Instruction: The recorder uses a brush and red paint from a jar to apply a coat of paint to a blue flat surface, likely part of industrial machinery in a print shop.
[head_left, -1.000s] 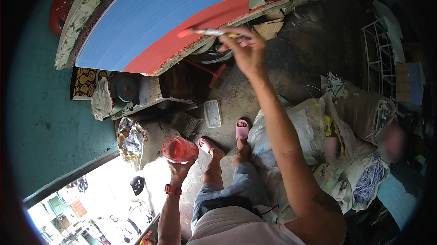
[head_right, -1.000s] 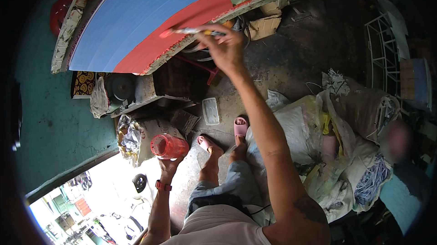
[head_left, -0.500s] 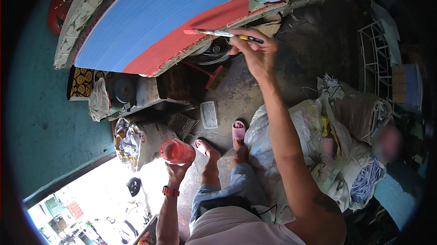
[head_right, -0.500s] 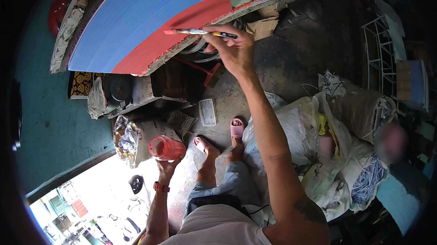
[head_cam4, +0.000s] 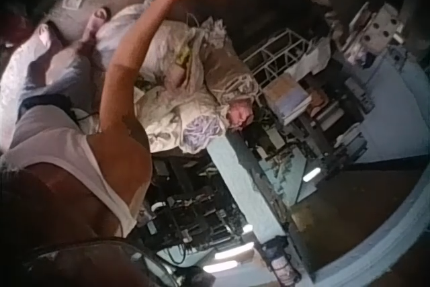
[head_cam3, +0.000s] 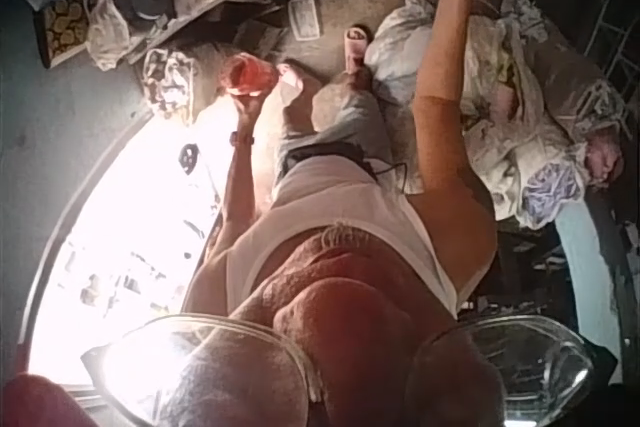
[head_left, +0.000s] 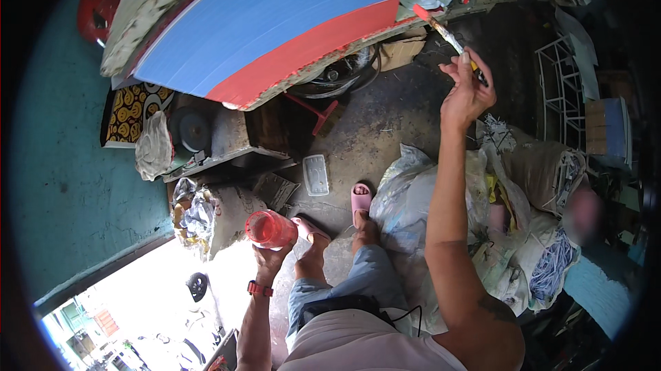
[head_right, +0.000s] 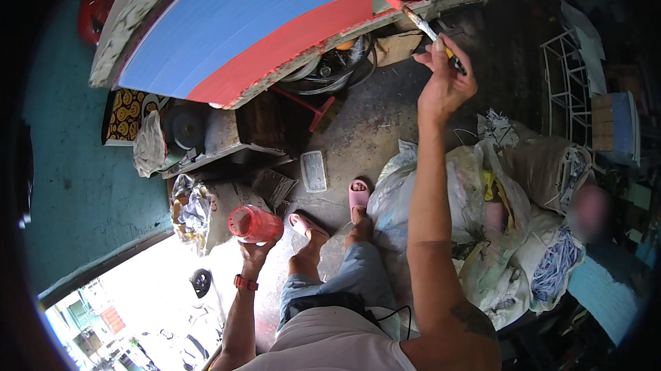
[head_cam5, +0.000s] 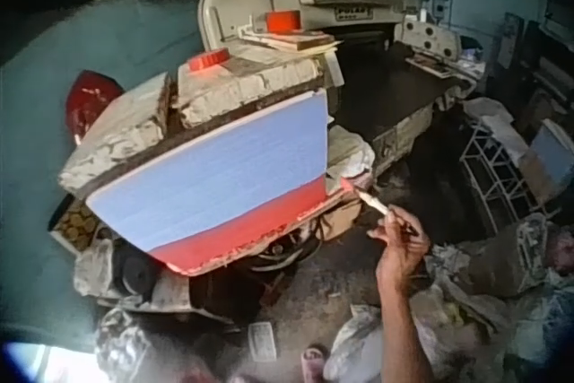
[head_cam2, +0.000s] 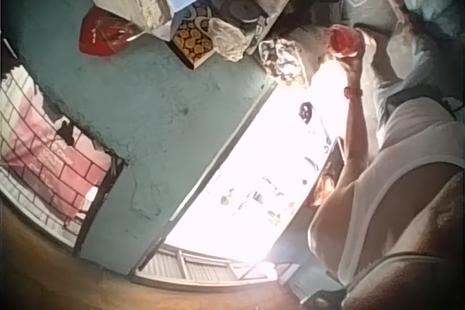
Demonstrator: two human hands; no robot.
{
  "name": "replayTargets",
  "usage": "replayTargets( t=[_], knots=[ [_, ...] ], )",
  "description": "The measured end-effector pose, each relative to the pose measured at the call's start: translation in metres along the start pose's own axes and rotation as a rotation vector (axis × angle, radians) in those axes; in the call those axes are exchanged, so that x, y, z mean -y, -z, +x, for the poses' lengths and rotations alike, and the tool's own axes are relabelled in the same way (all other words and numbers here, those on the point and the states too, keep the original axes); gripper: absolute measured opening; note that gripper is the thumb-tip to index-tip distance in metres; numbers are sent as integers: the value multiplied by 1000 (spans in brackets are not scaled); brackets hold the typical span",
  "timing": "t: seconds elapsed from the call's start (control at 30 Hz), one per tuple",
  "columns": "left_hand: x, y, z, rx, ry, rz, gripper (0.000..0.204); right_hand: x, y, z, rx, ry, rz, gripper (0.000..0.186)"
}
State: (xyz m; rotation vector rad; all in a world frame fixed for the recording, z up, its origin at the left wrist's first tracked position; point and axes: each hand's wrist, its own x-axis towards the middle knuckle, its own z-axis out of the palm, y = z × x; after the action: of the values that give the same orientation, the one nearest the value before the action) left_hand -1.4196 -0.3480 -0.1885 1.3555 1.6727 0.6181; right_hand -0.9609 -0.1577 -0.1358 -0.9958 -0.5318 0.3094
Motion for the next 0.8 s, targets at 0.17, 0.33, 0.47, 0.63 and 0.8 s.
replayTargets(
  t=[0.17, 0.33, 0.47, 0.63, 0.8],
  knots=[
    [10, 43, -1, -18, -43, -79, 70, -12, -55, -55, -106, 157, -153, 23],
    [50, 97, -9, -43, -28, -17, 73, -19, -114, -134, -77, 234, -166, 16],
    [91, 132, -17, -65, 27, -55, 78, -17, -153, -230, 133, 363, -282, 22],
    [124, 165, -17, -45, 68, -63, 77, -2, -185, -318, 298, 497, -350, 26],
    [127, 180, -16, -55, -36, -20, 75, 12, -175, -301, 191, 428, -299, 25]
  ],
)
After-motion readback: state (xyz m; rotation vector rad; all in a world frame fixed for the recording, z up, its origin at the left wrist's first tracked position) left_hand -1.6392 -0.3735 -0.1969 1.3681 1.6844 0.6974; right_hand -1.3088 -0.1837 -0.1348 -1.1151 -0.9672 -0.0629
